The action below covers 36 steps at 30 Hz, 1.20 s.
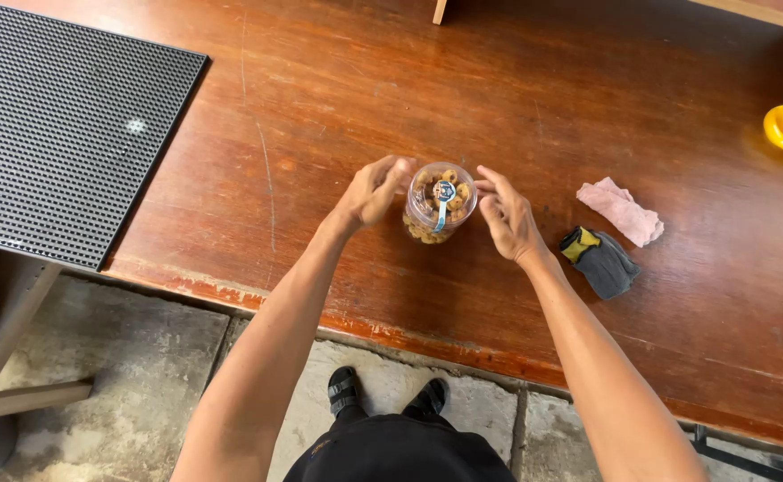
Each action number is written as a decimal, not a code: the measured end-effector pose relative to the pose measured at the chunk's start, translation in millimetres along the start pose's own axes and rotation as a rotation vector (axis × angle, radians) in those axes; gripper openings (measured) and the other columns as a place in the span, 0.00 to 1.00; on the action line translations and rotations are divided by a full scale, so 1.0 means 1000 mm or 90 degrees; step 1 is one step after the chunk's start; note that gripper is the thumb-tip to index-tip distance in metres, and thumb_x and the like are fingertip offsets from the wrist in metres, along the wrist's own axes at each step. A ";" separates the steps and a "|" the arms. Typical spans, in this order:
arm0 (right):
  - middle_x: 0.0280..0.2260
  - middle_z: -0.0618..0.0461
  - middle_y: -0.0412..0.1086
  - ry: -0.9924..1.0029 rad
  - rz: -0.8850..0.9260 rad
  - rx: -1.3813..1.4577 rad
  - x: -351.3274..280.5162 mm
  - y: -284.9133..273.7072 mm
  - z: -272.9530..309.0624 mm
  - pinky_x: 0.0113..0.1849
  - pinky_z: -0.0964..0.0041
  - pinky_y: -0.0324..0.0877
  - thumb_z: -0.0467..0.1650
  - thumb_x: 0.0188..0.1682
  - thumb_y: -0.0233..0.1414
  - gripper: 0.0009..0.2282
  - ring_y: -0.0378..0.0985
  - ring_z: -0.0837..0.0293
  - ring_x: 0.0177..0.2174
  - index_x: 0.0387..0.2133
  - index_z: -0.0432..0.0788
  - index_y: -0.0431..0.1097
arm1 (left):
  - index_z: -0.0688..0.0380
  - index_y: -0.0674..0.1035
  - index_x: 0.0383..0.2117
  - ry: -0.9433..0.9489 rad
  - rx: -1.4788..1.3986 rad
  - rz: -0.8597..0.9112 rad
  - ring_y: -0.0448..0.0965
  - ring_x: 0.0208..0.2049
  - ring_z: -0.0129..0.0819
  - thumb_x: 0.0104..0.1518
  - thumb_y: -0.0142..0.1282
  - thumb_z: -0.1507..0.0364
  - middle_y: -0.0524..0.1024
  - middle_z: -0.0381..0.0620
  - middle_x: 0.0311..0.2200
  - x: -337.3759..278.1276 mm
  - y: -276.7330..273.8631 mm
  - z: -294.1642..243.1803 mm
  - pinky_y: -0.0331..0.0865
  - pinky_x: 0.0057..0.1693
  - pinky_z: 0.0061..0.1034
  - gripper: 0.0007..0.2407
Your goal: Wiping a snack jar with a cloth and placing it on a shelf.
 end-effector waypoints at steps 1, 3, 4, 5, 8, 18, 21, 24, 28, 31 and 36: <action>0.52 0.32 0.67 -0.004 -0.003 -0.002 0.003 -0.004 0.001 0.52 0.41 0.69 0.46 0.55 0.39 0.29 0.71 0.35 0.53 0.65 0.42 0.57 | 0.47 0.79 0.51 0.005 0.001 0.000 0.85 0.43 0.49 0.64 0.42 0.50 0.83 0.57 0.37 0.006 -0.004 0.003 0.77 0.53 0.42 0.22; 0.49 0.37 0.71 -0.016 -0.038 -0.051 0.010 -0.012 0.003 0.48 0.48 0.72 0.44 0.58 0.36 0.25 0.75 0.42 0.50 0.62 0.44 0.62 | 0.46 0.80 0.50 0.012 0.057 -0.022 0.85 0.38 0.46 0.64 0.49 0.53 0.83 0.54 0.35 0.019 -0.013 0.008 0.78 0.49 0.40 0.17; 0.49 0.37 0.71 -0.020 -0.042 -0.053 0.015 -0.015 0.011 0.48 0.48 0.72 0.44 0.58 0.36 0.25 0.75 0.42 0.50 0.62 0.44 0.62 | 0.46 0.80 0.50 0.018 0.058 -0.023 0.85 0.38 0.46 0.64 0.49 0.53 0.83 0.54 0.35 0.020 -0.016 0.001 0.78 0.49 0.40 0.17; 0.48 0.37 0.71 -0.026 -0.048 -0.076 0.019 -0.017 0.020 0.49 0.50 0.72 0.40 0.58 0.42 0.22 0.75 0.41 0.50 0.61 0.43 0.63 | 0.49 0.80 0.49 0.031 0.099 -0.023 0.85 0.39 0.49 0.61 0.54 0.56 0.83 0.54 0.34 0.021 -0.019 -0.007 0.78 0.49 0.41 0.17; 0.48 0.37 0.72 -0.046 -0.067 -0.131 0.035 -0.025 0.041 0.48 0.52 0.73 0.36 0.53 0.54 0.22 0.75 0.41 0.49 0.60 0.43 0.64 | 0.51 0.80 0.49 0.064 0.168 -0.024 0.84 0.39 0.52 0.57 0.59 0.58 0.84 0.53 0.32 0.034 -0.033 -0.023 0.78 0.48 0.43 0.17; 0.49 0.40 0.69 -0.107 -0.120 -0.287 0.066 -0.058 0.105 0.51 0.49 0.69 0.34 0.46 0.62 0.27 0.73 0.42 0.52 0.60 0.42 0.64 | 0.42 0.69 0.61 0.167 0.322 -0.031 0.82 0.47 0.54 0.55 0.61 0.58 0.82 0.54 0.43 0.071 -0.071 -0.093 0.76 0.52 0.49 0.26; 0.50 0.39 0.69 -0.094 -0.136 -0.299 0.062 -0.066 0.113 0.52 0.48 0.68 0.33 0.47 0.61 0.27 0.72 0.40 0.52 0.61 0.42 0.63 | 0.43 0.62 0.65 0.153 0.299 -0.042 0.83 0.47 0.47 0.56 0.60 0.58 0.83 0.49 0.41 0.077 -0.076 -0.097 0.75 0.54 0.46 0.29; 0.50 0.39 0.69 -0.074 -0.163 -0.307 0.054 -0.073 0.111 0.52 0.49 0.68 0.32 0.46 0.61 0.27 0.72 0.41 0.53 0.61 0.42 0.63 | 0.43 0.67 0.62 0.164 0.307 -0.012 0.82 0.48 0.48 0.56 0.59 0.57 0.82 0.52 0.45 0.086 -0.067 -0.105 0.76 0.54 0.46 0.27; 0.50 0.40 0.69 -0.039 -0.205 -0.329 0.033 -0.087 0.109 0.52 0.48 0.69 0.32 0.46 0.61 0.27 0.72 0.41 0.53 0.60 0.42 0.64 | 0.45 0.70 0.61 0.168 0.299 0.037 0.81 0.50 0.47 0.57 0.59 0.57 0.81 0.53 0.46 0.099 -0.044 -0.110 0.75 0.54 0.45 0.25; 0.50 0.40 0.69 -0.010 -0.246 -0.346 0.013 -0.103 0.102 0.52 0.49 0.68 0.31 0.46 0.62 0.27 0.72 0.41 0.53 0.60 0.42 0.63 | 0.45 0.72 0.60 0.174 0.290 0.084 0.81 0.50 0.47 0.58 0.59 0.59 0.80 0.54 0.47 0.109 -0.019 -0.115 0.75 0.54 0.45 0.23; 0.49 0.42 0.70 0.025 -0.344 -0.381 -0.035 -0.136 0.091 0.51 0.52 0.69 0.32 0.46 0.63 0.27 0.73 0.44 0.52 0.60 0.44 0.65 | 0.45 0.73 0.59 0.197 0.288 0.168 0.81 0.51 0.46 0.58 0.59 0.60 0.79 0.55 0.49 0.121 0.033 -0.134 0.76 0.54 0.41 0.22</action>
Point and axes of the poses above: each hand's wrist, its own x-axis towards the middle knuckle, its own y-axis out of the palm, z = x × y, the point moved 3 cm from there along x, towards the middle knuckle
